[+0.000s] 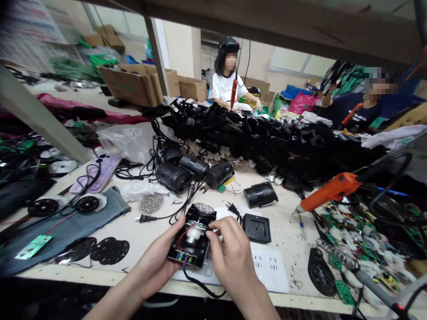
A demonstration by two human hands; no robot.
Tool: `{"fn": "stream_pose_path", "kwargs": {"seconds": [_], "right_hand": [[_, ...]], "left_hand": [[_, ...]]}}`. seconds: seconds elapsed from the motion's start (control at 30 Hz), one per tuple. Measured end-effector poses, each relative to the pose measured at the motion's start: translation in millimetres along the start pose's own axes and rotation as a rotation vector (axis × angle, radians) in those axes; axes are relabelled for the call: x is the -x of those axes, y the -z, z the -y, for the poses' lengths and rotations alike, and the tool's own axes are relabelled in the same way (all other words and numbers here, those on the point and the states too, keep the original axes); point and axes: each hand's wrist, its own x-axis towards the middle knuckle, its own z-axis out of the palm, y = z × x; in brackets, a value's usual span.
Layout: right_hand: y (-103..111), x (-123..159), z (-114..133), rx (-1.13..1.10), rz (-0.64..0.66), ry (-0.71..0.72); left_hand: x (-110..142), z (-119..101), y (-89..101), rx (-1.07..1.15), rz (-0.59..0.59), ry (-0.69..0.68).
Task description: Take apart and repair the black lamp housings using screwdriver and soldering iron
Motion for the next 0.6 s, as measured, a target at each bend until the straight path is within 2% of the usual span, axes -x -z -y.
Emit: {"fn": "stream_pose_path", "kwargs": {"seconds": [0.1,0.37,0.6], "right_hand": [[-1,1,2,-0.008,0.027,0.008],[3,0,-1,-0.064,0.09,-0.108],[-5,0,-2,0.069,-0.055,0.12]], "left_hand": [[0,2,-3.1,0.013,0.0,0.017],[5,-2,-12.3,0.001,0.081,0.093],[4,-4,-18.5,0.015,0.092,0.08]]}}
